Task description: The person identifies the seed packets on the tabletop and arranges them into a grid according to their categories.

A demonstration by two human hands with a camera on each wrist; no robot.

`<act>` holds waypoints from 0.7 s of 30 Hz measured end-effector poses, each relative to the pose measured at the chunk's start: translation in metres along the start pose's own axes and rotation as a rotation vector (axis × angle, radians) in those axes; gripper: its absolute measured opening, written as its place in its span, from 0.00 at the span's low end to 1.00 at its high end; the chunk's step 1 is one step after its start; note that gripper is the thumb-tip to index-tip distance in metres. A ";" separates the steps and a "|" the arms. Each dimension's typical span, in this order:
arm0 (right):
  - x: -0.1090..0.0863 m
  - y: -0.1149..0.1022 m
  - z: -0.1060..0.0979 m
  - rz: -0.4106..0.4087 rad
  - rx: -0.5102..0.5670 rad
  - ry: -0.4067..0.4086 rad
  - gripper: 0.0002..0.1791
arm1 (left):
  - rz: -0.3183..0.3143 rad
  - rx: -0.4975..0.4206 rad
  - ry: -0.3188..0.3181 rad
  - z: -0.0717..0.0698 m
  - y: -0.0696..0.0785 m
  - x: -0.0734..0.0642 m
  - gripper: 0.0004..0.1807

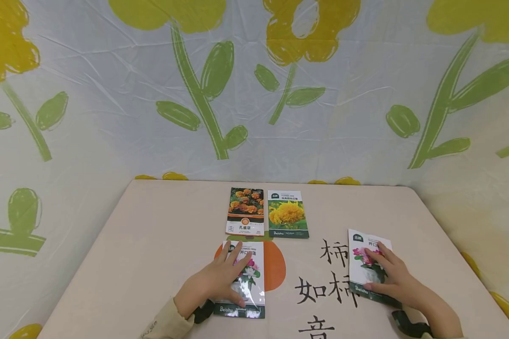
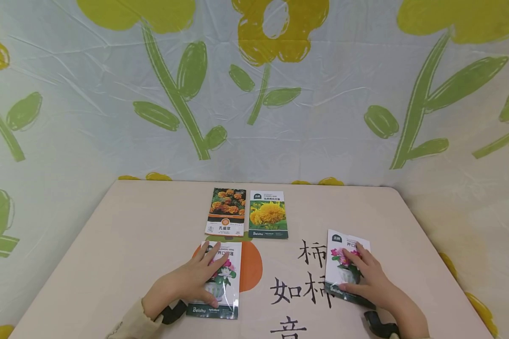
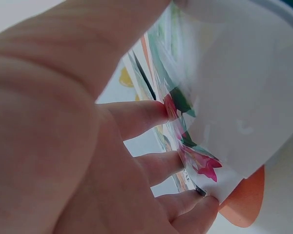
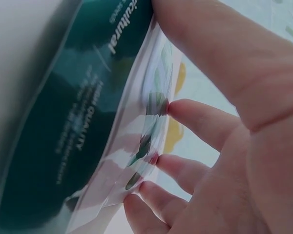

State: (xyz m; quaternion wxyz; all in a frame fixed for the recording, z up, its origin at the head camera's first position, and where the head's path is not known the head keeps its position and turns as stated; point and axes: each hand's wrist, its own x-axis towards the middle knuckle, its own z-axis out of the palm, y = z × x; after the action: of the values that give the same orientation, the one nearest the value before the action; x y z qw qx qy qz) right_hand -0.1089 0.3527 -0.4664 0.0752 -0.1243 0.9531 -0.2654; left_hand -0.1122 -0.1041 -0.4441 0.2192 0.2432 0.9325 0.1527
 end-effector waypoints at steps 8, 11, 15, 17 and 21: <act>0.000 -0.003 0.001 -0.018 -0.006 -0.011 0.48 | 0.002 -0.002 0.002 -0.001 0.001 -0.001 0.61; -0.001 -0.004 0.002 -0.041 0.001 0.000 0.49 | 0.002 -0.007 0.002 -0.001 0.001 -0.001 0.61; 0.000 -0.005 0.002 -0.037 -0.009 -0.009 0.49 | 0.004 -0.007 0.003 -0.001 0.001 -0.001 0.60; 0.001 -0.006 0.002 -0.028 -0.016 -0.020 0.49 | 0.004 -0.007 0.004 0.000 0.001 -0.001 0.60; 0.002 -0.008 0.003 -0.011 -0.030 -0.041 0.50 | 0.003 -0.006 0.004 0.000 0.000 -0.001 0.61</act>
State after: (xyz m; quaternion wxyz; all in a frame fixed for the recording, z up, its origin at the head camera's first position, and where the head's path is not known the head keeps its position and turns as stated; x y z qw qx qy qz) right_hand -0.1084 0.3444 -0.4650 0.0915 -0.1359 0.9546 -0.2488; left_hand -0.1117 -0.1041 -0.4437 0.2180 0.2437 0.9320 0.1565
